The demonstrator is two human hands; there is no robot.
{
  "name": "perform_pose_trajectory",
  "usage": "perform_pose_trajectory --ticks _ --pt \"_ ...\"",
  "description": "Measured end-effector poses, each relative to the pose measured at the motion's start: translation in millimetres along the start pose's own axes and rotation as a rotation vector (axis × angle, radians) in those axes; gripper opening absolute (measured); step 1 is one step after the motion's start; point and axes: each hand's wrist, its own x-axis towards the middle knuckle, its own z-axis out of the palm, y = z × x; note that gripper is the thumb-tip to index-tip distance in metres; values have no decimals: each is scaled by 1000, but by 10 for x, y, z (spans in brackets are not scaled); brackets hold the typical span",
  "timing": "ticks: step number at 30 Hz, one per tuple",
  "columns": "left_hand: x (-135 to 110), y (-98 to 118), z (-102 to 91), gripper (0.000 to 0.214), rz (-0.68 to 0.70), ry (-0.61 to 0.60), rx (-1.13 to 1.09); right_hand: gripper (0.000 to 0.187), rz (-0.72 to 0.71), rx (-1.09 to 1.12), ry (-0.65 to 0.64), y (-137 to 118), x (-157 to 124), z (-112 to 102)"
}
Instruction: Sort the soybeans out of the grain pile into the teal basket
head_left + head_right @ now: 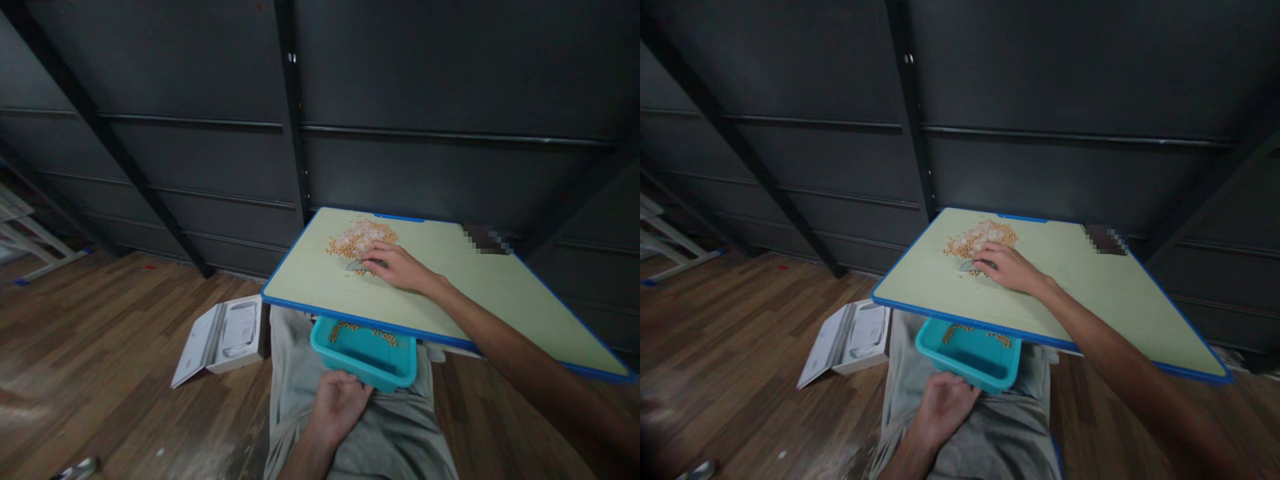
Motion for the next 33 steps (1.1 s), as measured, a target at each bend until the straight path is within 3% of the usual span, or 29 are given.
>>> perform_pose_trajectory --ticks 11,25,33 --pt "-13 0 -2 57 16 2 18 23 -17 29 -26 -68 15 30" --pt "-17 15 -38 47 3 2 -22 22 -60 193 -54 -220 17 25" --pt "-16 1 -38 51 3 -7 -29 20 -18 145 85 -170 32 -12"
